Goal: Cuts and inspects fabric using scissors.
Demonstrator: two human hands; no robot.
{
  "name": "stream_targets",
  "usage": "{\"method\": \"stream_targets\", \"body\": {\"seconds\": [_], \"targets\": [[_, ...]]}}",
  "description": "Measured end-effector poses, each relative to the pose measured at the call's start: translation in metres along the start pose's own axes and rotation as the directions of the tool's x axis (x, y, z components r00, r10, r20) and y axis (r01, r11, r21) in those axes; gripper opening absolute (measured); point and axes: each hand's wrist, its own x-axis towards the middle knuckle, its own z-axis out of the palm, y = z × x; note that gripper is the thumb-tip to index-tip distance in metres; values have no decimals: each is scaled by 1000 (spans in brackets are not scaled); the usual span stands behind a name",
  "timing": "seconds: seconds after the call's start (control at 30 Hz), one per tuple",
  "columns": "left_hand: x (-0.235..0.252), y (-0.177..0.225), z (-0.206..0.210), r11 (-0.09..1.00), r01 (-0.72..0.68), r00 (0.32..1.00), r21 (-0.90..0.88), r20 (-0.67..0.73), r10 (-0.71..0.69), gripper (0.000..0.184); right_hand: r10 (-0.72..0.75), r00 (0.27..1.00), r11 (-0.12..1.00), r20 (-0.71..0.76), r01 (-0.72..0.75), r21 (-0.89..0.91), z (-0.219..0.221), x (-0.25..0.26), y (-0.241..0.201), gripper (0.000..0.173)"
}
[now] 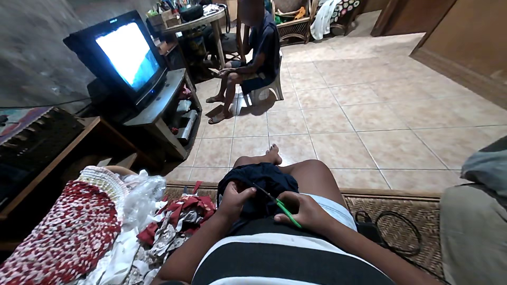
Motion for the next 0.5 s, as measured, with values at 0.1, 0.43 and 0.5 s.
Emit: {"method": "stream_targets", "body": {"seconds": [0.1, 0.43, 0.5], "targets": [[0, -1, -2, 999, -31, 999, 26, 31, 30, 34, 18, 1000, 983, -11, -19, -182, -2, -3, -7, 62], [0, -7, -6, 999, -39, 991, -8, 126, 40, 42, -66, 996, 972, -59, 50, -231, -1, -4, -7, 63], [-1, -6, -4, 999, -32, 992, -8, 123, 33, 42, -77, 993, 962, -84, 52, -269, 0, -3, -11, 60]]}}
